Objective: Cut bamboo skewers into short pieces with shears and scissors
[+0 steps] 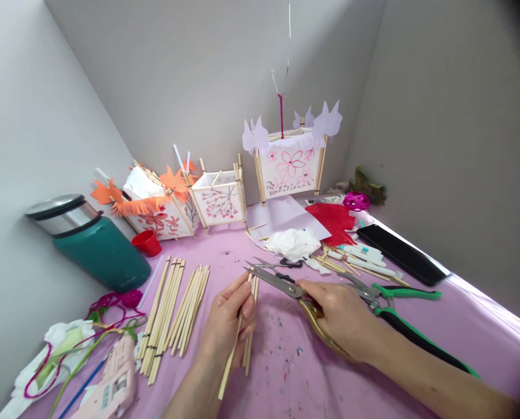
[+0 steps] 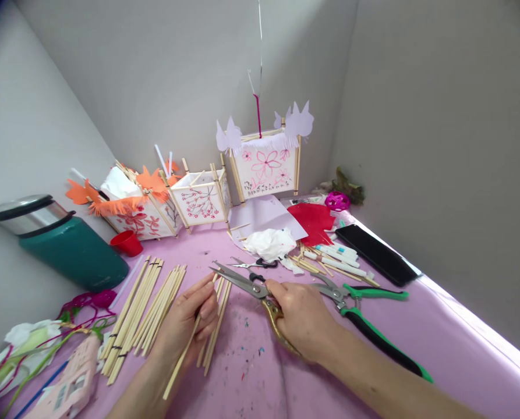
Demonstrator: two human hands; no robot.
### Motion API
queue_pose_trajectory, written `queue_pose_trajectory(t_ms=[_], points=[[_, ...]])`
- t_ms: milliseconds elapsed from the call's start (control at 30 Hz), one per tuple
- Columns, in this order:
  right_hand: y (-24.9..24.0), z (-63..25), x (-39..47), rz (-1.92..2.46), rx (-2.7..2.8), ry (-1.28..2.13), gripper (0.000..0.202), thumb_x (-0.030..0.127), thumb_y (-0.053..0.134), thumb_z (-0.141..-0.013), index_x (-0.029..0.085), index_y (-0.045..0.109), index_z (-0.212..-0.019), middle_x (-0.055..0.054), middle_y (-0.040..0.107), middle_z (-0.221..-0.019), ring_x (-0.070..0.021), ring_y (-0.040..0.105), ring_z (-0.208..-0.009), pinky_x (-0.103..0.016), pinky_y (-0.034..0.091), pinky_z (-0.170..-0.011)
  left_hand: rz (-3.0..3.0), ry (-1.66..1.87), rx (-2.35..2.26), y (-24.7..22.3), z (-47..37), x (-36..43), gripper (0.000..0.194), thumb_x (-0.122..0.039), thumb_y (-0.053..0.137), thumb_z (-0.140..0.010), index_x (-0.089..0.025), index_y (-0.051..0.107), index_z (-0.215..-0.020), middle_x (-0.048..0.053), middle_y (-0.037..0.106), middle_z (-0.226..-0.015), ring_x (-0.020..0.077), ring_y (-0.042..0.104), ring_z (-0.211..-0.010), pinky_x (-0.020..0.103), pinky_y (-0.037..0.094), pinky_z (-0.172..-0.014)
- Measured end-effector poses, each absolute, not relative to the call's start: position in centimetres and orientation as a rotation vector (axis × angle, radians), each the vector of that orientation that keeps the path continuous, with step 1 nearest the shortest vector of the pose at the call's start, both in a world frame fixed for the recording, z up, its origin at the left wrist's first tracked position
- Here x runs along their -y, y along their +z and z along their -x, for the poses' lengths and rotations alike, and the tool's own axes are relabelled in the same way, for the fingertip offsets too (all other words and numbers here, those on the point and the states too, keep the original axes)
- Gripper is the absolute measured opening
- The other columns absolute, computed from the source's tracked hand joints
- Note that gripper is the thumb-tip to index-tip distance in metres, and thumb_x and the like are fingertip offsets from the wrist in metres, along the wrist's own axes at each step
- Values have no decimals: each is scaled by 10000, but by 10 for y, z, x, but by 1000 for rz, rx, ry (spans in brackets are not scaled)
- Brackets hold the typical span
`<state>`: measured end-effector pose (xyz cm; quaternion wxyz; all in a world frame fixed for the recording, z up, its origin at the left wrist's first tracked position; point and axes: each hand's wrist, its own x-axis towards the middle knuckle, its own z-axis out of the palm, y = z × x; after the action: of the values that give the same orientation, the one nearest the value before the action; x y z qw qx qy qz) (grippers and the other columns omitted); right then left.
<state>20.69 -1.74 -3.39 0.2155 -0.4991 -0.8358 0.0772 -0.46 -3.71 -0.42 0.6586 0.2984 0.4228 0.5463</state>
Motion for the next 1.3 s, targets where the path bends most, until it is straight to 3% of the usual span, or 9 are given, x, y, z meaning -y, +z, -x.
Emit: queue_pose_trajectory(t_ms=[433, 767, 933, 1100, 1300], points=[[-29, -213, 14, 1392, 2378, 233, 156, 212, 500, -895, 228, 650, -855, -24, 691, -694, -201, 630, -649, -282, 369, -616, -631, 1192, -937, 1, 8, 36, 401, -318, 780, -697, -140, 631, -1025, -122, 390, -425, 23, 134, -347, 138, 136, -304], [-37, -207, 14, 1357, 2328, 142, 382, 167, 506, -860, 162, 612, -1227, -110, 725, -927, -267, 672, -847, -362, 474, -751, -743, 1194, -1046, -7, 6, 36, 603, -411, 763, -705, -134, 597, -1214, -121, 395, -425, 38, 174, -349, 170, 138, -325], [-36, -205, 16, 1344, 2323, 127, 440, 160, 497, -861, 148, 556, -1297, -126, 710, -980, -269, 665, -872, -377, 486, -768, -711, 1215, -987, -8, 1, 37, 510, -368, 744, -744, -136, 596, -1173, -123, 389, -437, 38, 159, -364, 169, 131, -330], [-38, -204, 16, 1326, 2320, 128, 405, 157, 492, -857, 137, 574, -1253, -132, 702, -972, -256, 657, -863, -359, 481, -759, -720, 1223, -980, -8, -1, 38, 402, -359, 730, -764, -143, 614, -1082, -123, 376, -439, 36, 160, -364, 168, 131, -330], [-37, -203, 15, 1362, 2292, 197, 287, 188, 470, -892, 165, 639, -1123, -94, 713, -847, -239, 663, -766, -323, 445, -677, -682, 1237, -959, -8, -3, 38, 469, -351, 739, -752, -128, 603, -1142, -124, 380, -437, 36, 133, -374, 164, 115, -327]])
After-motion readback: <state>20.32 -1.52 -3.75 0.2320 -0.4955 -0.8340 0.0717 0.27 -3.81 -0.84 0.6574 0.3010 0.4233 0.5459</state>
